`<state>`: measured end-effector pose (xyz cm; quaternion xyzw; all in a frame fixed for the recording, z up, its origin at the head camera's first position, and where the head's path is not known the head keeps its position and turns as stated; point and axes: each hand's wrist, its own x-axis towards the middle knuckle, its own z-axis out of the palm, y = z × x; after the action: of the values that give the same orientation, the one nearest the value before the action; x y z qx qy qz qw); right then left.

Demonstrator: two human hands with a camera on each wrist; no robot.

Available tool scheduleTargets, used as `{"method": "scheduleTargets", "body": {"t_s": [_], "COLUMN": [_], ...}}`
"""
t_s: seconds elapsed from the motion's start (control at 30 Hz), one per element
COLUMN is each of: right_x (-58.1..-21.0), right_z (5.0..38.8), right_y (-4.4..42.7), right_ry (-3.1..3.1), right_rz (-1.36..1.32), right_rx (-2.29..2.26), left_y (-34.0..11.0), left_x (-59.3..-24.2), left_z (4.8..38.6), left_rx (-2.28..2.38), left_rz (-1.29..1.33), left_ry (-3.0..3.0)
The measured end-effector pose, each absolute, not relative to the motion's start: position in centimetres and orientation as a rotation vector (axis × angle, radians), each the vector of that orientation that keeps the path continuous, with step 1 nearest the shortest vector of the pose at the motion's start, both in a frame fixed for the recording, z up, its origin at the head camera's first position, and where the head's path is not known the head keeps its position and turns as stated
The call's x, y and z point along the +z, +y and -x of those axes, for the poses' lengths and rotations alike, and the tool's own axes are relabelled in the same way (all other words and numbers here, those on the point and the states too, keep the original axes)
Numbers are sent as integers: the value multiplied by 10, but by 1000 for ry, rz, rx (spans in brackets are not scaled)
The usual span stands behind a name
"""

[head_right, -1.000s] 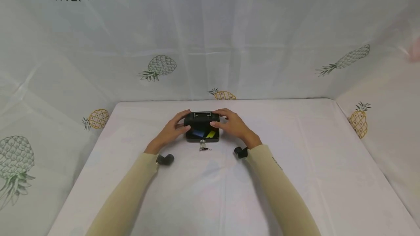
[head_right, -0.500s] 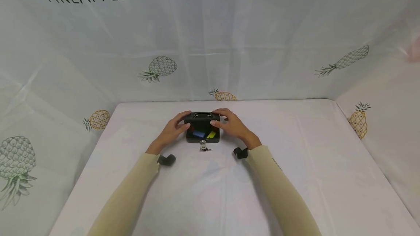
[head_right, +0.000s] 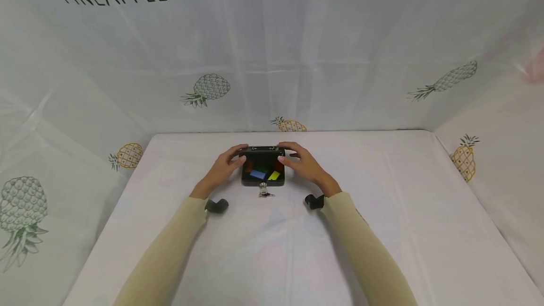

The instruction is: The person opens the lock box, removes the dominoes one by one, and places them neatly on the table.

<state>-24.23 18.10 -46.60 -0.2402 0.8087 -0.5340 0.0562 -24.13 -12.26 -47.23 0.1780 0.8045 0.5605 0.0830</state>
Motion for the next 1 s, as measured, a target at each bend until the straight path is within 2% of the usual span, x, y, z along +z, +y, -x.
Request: {"method": "scheduleTargets", "body": {"t_s": [0.57,1.0], "right_x": [-468,-467], "right_z": [248,250], "right_y": [174,167], "right_ry": [2423,2447], "right_rz": [642,482], "right_rx": [-1728,-1748], "left_y": [-122,-114], "left_x": [-478,-473], "left_z": [243,246], "left_rx": [1864,1921], "left_rz": [-599,-430], "left_ry": [2290,2300]}}
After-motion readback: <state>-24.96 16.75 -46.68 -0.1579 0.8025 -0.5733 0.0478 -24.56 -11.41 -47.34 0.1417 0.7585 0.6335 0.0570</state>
